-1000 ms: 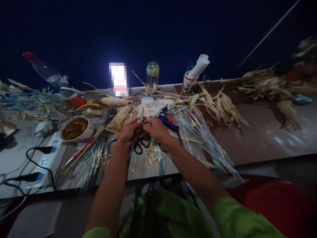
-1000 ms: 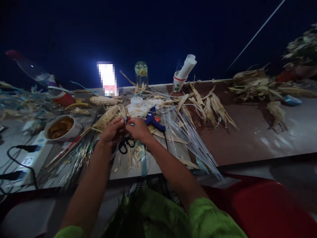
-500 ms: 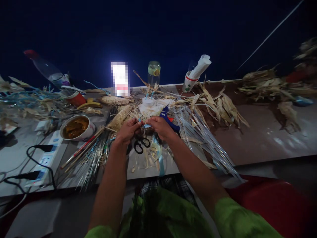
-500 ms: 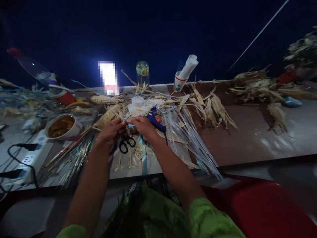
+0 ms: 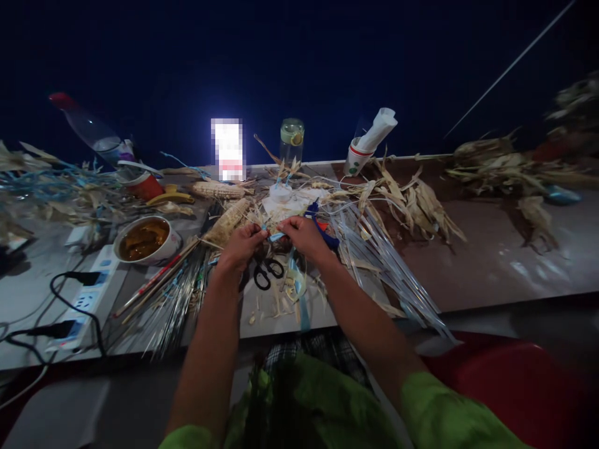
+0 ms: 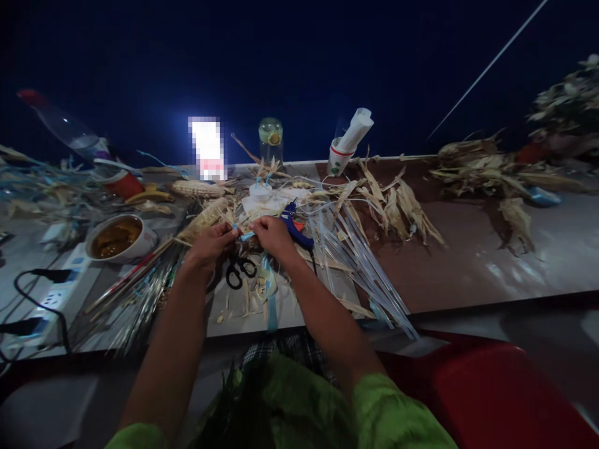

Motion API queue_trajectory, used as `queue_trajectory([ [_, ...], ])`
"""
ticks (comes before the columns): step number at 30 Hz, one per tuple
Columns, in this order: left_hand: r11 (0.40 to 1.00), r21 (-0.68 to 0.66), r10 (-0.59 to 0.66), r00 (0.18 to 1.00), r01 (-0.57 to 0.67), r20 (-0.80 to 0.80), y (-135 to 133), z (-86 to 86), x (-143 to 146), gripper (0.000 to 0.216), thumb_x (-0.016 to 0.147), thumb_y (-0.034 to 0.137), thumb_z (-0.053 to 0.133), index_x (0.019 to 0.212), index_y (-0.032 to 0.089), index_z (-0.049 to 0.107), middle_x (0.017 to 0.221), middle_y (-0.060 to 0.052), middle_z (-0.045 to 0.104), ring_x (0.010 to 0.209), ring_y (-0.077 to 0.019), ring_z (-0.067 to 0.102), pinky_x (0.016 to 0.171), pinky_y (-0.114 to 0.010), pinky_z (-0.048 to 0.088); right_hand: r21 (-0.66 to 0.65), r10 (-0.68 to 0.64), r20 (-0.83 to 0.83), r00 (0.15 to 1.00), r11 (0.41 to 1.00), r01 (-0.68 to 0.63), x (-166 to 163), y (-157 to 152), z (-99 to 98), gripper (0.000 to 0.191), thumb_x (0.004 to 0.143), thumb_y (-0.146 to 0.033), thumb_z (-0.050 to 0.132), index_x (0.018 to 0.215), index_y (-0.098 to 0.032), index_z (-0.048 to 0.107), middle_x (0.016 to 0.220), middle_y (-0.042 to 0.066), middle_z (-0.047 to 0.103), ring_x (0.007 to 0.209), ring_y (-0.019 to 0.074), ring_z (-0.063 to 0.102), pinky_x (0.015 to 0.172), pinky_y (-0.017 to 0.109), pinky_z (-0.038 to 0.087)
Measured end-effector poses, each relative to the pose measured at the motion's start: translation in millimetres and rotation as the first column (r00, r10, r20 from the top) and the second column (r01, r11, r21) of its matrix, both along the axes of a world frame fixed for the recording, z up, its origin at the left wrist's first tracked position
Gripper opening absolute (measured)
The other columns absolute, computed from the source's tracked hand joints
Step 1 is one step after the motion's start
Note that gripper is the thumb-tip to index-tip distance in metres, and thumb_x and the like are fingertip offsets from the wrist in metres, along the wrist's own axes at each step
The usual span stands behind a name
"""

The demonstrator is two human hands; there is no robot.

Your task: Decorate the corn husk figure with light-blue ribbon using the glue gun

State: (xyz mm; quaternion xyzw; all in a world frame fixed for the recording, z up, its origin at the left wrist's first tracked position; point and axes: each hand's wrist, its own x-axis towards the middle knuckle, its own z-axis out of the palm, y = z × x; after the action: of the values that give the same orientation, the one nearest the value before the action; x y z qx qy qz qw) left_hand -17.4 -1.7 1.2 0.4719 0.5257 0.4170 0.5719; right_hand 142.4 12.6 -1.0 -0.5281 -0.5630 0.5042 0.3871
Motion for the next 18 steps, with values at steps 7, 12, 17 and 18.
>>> queue_trajectory([
  [7,0.999,-0.004,0.051,0.996,-0.051,-0.078,0,7.6,1,0.029,0.063,0.034,0.067,0.056,0.016,0.045,0.041,0.007,0.038,0.037,-0.0042,0.029,0.039,-0.019,0.019,0.172,-0.110,0.143,0.984,0.981,0.085,7,0,12.6,0.016,0.070,-0.015,0.049,0.079,-0.016,0.062,0.078,0.001,0.064,0.072,0.0116,0.055,0.072,0.025,0.041],
  [12,0.999,-0.007,0.051,0.994,-0.052,-0.095,1,1.7,-2,0.029,0.062,0.037,0.069,0.058,0.015,0.049,0.044,0.006,0.042,0.038,-0.0048,0.034,0.038,-0.019,0.022,0.193,-0.125,0.097,0.987,0.976,0.104,22,-11,39.1,0.014,0.072,-0.022,0.050,0.078,-0.016,0.062,0.068,-0.001,0.059,0.062,0.0110,0.050,0.062,0.024,0.038],
  [17,1.000,-0.017,0.025,1.000,-0.025,-0.013,1,-3.4,1,0.029,0.062,0.037,0.069,0.060,0.015,0.049,0.043,0.006,0.042,0.037,-0.0056,0.036,0.039,-0.019,0.027,0.311,-0.164,0.297,0.941,0.948,0.066,35,-32,59.7,0.023,0.078,-0.036,0.052,0.072,-0.016,0.062,0.064,0.001,0.058,0.061,0.0118,0.048,0.061,0.025,0.034],
  [18,1.000,-0.016,0.022,1.000,-0.022,-0.016,0,-2.6,1,0.029,0.062,0.037,0.069,0.060,0.015,0.049,0.043,0.006,0.042,0.037,-0.0059,0.036,0.039,-0.020,0.027,0.346,-0.171,0.339,0.925,0.937,0.046,34,-34,60.4,0.025,0.079,-0.038,0.051,0.073,-0.017,0.062,0.067,0.002,0.059,0.064,0.0126,0.049,0.064,0.026,0.035],
])
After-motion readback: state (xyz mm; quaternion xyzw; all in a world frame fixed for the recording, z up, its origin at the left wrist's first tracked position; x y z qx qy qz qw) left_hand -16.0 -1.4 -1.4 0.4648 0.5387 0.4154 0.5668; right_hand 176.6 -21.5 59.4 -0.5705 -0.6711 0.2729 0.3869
